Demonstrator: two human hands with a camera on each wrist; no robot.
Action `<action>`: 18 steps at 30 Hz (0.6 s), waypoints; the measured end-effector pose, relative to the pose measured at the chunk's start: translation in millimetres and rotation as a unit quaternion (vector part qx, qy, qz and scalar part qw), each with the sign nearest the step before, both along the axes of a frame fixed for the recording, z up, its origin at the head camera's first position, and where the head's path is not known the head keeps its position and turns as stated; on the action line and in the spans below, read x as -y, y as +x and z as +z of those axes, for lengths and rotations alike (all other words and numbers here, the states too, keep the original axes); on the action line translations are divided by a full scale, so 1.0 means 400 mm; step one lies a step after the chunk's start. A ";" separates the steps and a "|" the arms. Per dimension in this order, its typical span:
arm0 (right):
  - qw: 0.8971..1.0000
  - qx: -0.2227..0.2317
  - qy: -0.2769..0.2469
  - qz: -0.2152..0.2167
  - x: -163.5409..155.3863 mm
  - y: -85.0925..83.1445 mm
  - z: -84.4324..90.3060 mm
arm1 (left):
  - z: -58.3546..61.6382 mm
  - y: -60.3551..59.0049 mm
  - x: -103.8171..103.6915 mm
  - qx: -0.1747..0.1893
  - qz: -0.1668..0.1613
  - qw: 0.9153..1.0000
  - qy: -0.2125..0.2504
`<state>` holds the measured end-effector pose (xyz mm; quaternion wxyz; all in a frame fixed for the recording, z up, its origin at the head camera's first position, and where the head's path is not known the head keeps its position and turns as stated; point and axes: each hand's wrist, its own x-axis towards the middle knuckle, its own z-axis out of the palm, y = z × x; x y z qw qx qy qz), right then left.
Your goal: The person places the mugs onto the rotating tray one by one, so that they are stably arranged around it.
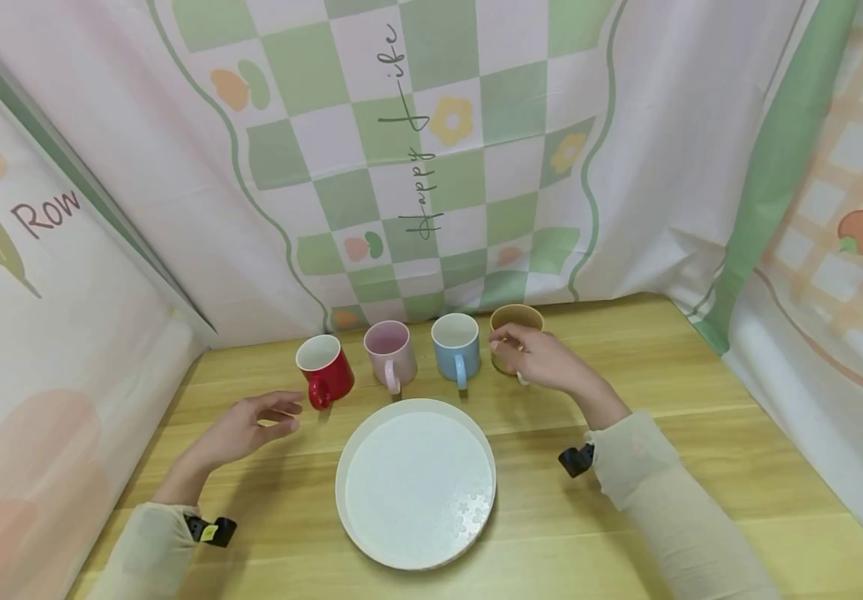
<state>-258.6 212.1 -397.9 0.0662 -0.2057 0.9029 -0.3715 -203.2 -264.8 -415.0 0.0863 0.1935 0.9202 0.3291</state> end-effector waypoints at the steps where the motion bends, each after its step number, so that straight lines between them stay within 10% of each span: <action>1: 1.000 0.001 -0.003 -0.001 0.000 0.000 -0.001 | -0.002 0.001 0.000 -0.001 0.000 1.000 0.002; 18: 0.998 0.038 -0.039 -0.014 0.009 0.002 -0.006 | -0.019 0.012 -0.004 -0.001 -0.016 1.000 0.011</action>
